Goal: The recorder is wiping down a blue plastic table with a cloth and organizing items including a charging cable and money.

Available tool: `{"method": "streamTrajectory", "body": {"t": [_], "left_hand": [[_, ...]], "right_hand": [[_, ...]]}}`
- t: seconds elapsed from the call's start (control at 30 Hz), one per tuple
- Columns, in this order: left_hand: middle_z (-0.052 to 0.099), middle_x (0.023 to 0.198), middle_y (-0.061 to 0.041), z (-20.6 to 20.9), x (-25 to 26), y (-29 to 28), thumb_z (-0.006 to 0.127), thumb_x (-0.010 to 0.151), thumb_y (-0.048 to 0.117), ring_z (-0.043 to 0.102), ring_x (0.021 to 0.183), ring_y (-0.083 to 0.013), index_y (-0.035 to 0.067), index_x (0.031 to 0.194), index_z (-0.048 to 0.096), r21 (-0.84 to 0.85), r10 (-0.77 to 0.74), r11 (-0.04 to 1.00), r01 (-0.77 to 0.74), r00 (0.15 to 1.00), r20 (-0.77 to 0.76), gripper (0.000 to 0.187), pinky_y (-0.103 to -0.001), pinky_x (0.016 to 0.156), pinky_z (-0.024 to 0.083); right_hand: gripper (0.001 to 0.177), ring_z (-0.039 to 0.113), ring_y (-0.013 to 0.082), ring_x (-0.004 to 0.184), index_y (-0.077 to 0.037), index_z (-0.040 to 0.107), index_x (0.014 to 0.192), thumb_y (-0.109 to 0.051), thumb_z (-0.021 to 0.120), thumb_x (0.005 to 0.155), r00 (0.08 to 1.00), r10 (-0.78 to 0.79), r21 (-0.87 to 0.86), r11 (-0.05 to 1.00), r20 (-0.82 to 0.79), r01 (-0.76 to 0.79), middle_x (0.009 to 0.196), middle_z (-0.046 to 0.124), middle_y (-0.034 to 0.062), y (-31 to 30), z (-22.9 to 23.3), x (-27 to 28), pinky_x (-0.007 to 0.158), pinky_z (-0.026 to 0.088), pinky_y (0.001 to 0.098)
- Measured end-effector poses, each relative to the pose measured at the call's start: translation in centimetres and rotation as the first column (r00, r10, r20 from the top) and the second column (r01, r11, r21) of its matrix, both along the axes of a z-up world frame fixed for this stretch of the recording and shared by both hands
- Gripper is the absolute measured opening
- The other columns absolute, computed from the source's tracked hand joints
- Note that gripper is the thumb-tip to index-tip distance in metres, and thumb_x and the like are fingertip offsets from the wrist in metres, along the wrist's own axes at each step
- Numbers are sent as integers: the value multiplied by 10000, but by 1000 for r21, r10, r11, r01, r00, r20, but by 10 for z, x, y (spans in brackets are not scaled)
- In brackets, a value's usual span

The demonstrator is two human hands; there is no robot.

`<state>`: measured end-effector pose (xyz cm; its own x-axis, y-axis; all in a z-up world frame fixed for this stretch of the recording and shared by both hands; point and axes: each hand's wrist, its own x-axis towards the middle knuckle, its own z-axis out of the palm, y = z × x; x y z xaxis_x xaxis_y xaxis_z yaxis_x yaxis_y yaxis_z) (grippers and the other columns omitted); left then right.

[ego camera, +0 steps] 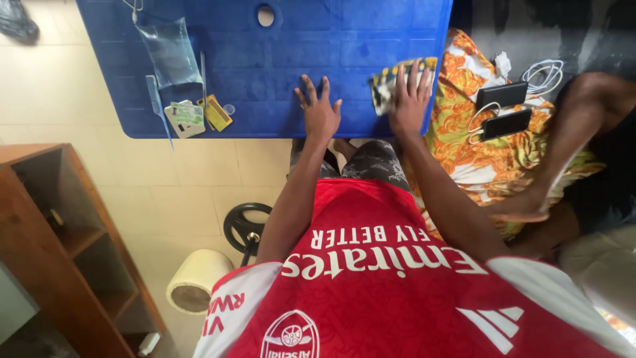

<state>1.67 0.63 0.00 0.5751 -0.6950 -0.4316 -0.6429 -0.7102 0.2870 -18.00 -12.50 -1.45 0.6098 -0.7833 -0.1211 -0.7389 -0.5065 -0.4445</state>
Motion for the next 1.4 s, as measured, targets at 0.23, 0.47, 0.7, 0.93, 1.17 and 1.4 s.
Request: {"method": "streamTrajectory", "body": {"t": [0.23,0.47,0.7,0.93,1.17,1.4], "left_hand": [[7,1651,-296,-22,2,1,589,1042,526,90,1436,-683,217,1620,341,-118,31,992,-31,1000,-7,700,-689,1173,287],[-62,1692,-251,11,-6,0,704,927,517,-80,1470,-697,259,1595,331,-113,-53,993,40,991,-123,807,-798,1109,247],[-149,1685,-219,33,-13,-13,891,786,390,-100,1414,-749,264,1642,16,-40,-60,998,56,991,-119,1230,-855,1084,210],[-157,1665,-206,47,-19,-29,898,751,431,-99,1404,-748,311,1625,112,111,-30,993,40,995,-91,1181,-859,1086,198],[-42,1717,-142,42,-35,-68,914,736,327,-37,1554,-541,303,1621,204,-33,21,999,-23,998,-58,1135,-860,1094,213],[-37,1717,-108,43,-41,-118,906,748,244,-30,1551,-531,333,1622,213,56,-25,998,29,997,-79,1119,-917,1026,187]], "right_hand": [[613,105,422,1631,-288,494,1622,-77,609,1058,998,-15,-27,1000,55,17,1784,196,89,98,-27,73,1301,153,563],[674,130,465,1596,-158,426,1552,-102,616,908,995,94,44,995,22,-95,1728,194,174,123,0,8,1275,176,617],[592,152,497,1594,-133,394,1645,-122,564,1078,939,-344,7,939,-26,344,1746,179,195,94,28,-18,1295,189,590],[618,105,493,1579,-143,362,1654,-166,571,1072,972,-227,25,973,-67,229,1737,123,196,-5,16,11,1287,140,587],[749,54,484,1588,-151,275,1683,-176,576,998,994,-72,10,997,-82,73,1738,56,175,-111,20,73,1295,111,598],[611,92,476,1611,-172,309,1705,-224,557,1149,1000,5,-90,996,8,-4,1765,124,166,-153,-10,79,1324,152,581]]}}
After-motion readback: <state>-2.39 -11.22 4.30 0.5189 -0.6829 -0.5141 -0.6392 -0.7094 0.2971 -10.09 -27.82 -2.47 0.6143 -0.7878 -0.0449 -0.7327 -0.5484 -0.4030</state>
